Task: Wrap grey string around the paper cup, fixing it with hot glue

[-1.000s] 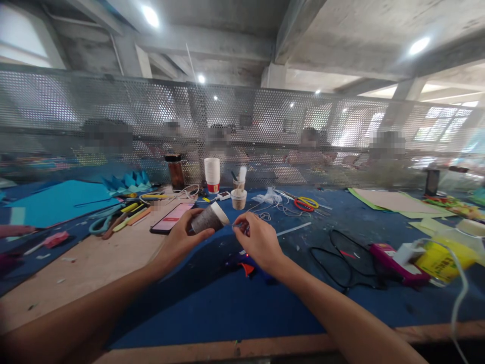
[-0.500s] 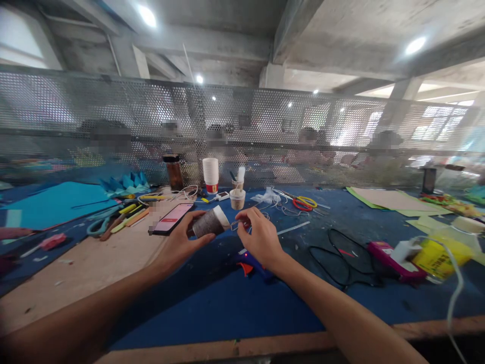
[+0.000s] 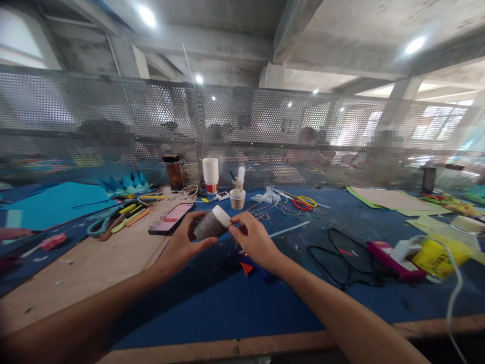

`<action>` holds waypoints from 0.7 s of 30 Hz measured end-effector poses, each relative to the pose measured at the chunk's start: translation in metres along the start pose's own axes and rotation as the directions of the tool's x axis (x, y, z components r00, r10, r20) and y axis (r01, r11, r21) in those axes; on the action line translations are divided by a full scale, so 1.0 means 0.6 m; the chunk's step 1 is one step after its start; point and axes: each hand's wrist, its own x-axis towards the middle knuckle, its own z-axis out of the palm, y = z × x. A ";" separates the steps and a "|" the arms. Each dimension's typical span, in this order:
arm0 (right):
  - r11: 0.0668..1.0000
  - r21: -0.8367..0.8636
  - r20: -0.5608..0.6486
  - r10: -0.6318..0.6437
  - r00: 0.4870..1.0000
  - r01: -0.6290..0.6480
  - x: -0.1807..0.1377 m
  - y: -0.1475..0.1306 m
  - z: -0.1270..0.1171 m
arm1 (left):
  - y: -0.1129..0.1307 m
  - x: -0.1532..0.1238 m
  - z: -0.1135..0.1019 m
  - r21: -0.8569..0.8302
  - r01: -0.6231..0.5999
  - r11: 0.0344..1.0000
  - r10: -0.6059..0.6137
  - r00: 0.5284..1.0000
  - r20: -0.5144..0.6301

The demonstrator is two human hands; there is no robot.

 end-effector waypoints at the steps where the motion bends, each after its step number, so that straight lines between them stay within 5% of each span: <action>1: 1.000 0.021 0.011 0.014 1.000 -0.014 0.000 0.002 0.000 | -0.004 0.000 0.001 -0.036 -0.005 0.999 0.006 1.000 0.025; 10: 0.997 0.076 0.036 -0.015 0.999 0.013 0.005 -0.003 -0.020 | 0.014 0.007 -0.025 -0.219 -0.053 0.974 0.083 0.988 0.130; 21: 0.995 0.090 0.141 0.019 0.990 -0.032 0.003 -0.012 -0.020 | -0.002 0.022 -0.041 -0.192 0.043 0.980 0.035 0.921 0.388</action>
